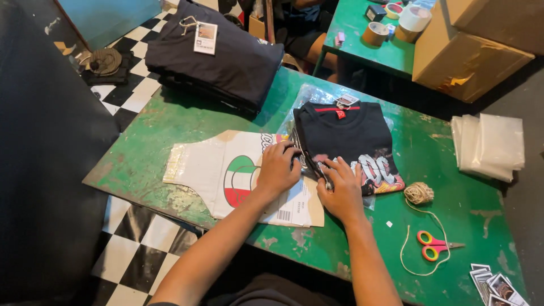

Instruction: Folding t-shirts and placing them into plastic bags for packaging

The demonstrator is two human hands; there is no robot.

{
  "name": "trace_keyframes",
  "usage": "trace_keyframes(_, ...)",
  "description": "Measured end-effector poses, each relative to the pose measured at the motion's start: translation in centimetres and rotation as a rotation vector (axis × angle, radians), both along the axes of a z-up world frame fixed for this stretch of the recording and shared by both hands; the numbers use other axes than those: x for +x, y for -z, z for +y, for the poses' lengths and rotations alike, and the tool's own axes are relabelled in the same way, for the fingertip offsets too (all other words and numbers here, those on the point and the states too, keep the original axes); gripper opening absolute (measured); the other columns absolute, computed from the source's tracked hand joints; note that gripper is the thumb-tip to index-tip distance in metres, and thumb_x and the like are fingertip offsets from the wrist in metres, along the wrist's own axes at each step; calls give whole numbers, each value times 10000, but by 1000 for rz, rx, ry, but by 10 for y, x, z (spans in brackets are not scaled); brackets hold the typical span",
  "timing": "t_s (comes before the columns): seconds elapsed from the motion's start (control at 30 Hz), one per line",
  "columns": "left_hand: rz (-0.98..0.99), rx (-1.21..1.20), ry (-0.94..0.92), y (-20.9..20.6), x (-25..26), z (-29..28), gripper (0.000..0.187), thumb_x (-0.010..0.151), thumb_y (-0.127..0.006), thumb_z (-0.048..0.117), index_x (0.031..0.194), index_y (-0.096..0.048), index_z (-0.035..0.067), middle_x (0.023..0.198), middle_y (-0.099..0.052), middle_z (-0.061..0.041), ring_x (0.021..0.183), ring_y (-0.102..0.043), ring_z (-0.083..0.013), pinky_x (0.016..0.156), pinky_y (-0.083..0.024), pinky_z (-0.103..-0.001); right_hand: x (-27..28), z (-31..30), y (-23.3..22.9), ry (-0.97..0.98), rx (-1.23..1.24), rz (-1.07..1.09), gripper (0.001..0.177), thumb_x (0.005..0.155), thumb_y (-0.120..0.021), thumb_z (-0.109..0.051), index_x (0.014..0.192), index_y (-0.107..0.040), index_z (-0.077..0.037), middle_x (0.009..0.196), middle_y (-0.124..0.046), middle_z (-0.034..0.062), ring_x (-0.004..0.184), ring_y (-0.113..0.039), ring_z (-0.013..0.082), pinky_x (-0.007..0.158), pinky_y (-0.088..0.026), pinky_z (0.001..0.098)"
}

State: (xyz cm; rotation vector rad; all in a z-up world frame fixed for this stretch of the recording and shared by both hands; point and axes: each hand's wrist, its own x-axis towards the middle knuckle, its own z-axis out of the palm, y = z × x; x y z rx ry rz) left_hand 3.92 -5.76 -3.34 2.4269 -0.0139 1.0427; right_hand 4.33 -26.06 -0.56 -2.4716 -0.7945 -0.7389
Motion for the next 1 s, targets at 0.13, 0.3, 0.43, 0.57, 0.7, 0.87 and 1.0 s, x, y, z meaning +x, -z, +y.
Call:
trace_keyframes(0.13, 33, -26, 8, 3, 4, 1, 257, 847, -603, 245, 1051, -746, 183, 1168, -681, -65, 1120, -654, -287, 1056, -417, -452, 8, -1, 8, 19, 24, -52, 191, 817, -700, -247, 1003, -741, -250, 1172, -737, -97, 1276, -641, 187, 1188, -335, 534)
trace_keyframes(0.3, 108, -72, 49, -17, -9, 0, 307, 934, -555, 303, 1092, -766, 147, 1204, -688, -109, 1163, -654, -306, 1099, -385, -464, 3, 0, -8, 4, 110, -148, 122, 862, -659, -218, 972, -682, -263, 1005, -722, -108, 972, -719, 140, 938, -457, 320)
trace_keyframes(0.43, 91, -129, 62, -30, -13, 2, 380, 1030, -492, 367, 1106, -764, 113, 1213, -680, -130, 1175, -656, -312, 1091, -393, -449, -1, 6, -6, 13, 121, -158, 120, 849, -661, -198, 962, -683, -229, 942, -691, -49, 882, -703, 215, 809, -485, 365)
trace_keyframes(0.57, 114, -310, 130, -34, -11, 9, 469, 1077, -422, 399, 1170, -737, 64, 1243, -681, -177, 1220, -644, -358, 1114, -381, -464, -12, 22, -12, -54, 157, -142, 109, 831, -670, -180, 934, -685, -210, 915, -695, -20, 827, -697, 241, 754, -516, 366)
trace_keyframes(0.7, 80, -936, 313, -44, -16, 15, 430, 1036, -571, 265, 1394, -592, 26, 1315, -639, -269, 1260, -608, -439, 1068, -474, -487, -42, 43, -26, -228, 207, -14, 131, 799, -680, -109, 928, -688, -128, 842, -673, 83, 804, -687, 339, 741, -542, 400)
trace_keyframes(0.87, 72, -1160, 373, -4, 7, 35, 598, 905, -752, 180, 1469, -555, 151, 1278, -631, -123, 1028, -653, -168, 931, -552, -327, -77, 63, -36, -308, 205, 93, 125, 771, -693, -155, 895, -680, -149, 789, -653, 58, 767, -694, 317, 701, -556, 391)
trace_keyframes(1.0, 317, -917, 391, -15, 5, 58, 641, 813, -766, 289, 1409, -552, 195, 1261, -652, -40, 1023, -646, -129, 946, -526, -278, -107, 68, -82, -466, 182, 347, 37, 835, -591, -51, 857, -563, -60, 819, -544, 123, 765, -587, 345, 728, -453, 473)
